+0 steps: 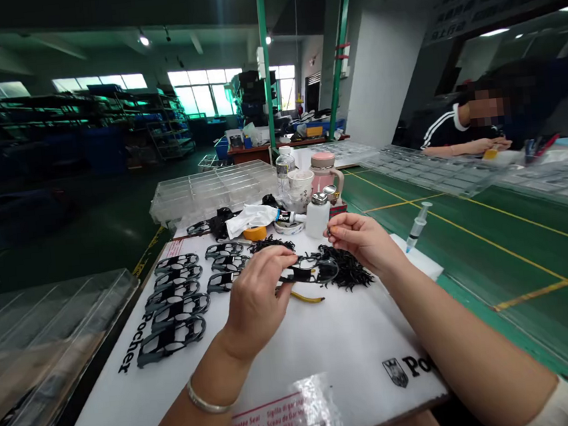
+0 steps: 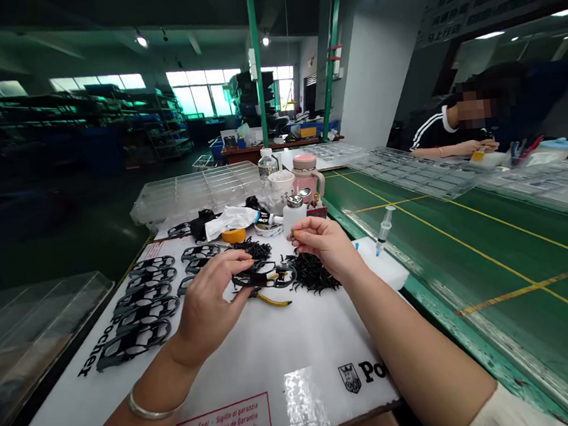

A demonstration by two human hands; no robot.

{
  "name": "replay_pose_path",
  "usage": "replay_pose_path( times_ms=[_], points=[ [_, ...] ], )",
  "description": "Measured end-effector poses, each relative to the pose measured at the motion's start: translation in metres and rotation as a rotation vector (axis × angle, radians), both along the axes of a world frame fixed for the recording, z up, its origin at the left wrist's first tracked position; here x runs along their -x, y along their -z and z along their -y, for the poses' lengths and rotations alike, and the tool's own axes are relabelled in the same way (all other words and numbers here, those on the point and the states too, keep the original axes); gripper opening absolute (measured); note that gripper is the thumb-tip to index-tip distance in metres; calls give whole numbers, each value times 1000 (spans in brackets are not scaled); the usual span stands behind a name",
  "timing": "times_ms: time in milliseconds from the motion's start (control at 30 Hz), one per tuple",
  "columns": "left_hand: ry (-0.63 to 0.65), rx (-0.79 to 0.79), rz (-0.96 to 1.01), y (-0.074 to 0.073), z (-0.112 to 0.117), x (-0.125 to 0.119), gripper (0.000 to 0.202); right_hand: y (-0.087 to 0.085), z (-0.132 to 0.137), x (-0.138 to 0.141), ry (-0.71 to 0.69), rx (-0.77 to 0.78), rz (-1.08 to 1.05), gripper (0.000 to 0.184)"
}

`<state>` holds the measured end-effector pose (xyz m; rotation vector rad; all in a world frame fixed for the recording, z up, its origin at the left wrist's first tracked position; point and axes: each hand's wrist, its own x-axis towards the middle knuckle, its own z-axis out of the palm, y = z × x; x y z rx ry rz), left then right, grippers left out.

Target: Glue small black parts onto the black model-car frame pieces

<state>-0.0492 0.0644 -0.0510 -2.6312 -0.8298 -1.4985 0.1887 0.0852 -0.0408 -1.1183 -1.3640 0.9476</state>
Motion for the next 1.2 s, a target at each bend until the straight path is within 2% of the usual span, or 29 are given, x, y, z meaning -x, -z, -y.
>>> replay_pose_path(
  times_ms=[167,367,767,1200],
  points=[
    [-70,-78,-77,-2,2,-1,39,-6,24,23,-138,15,-232,21],
    [-114,-137,-139,0,7,-7,32,1,32,42,-152,84,-228,17],
    [-171,-173,-163,1,9,-7,30,8,28,48,-103,65,-220,15],
    [-167,-165,-174,0,8,-5,27,7,26,49,-122,92,-293,15]
  ],
)
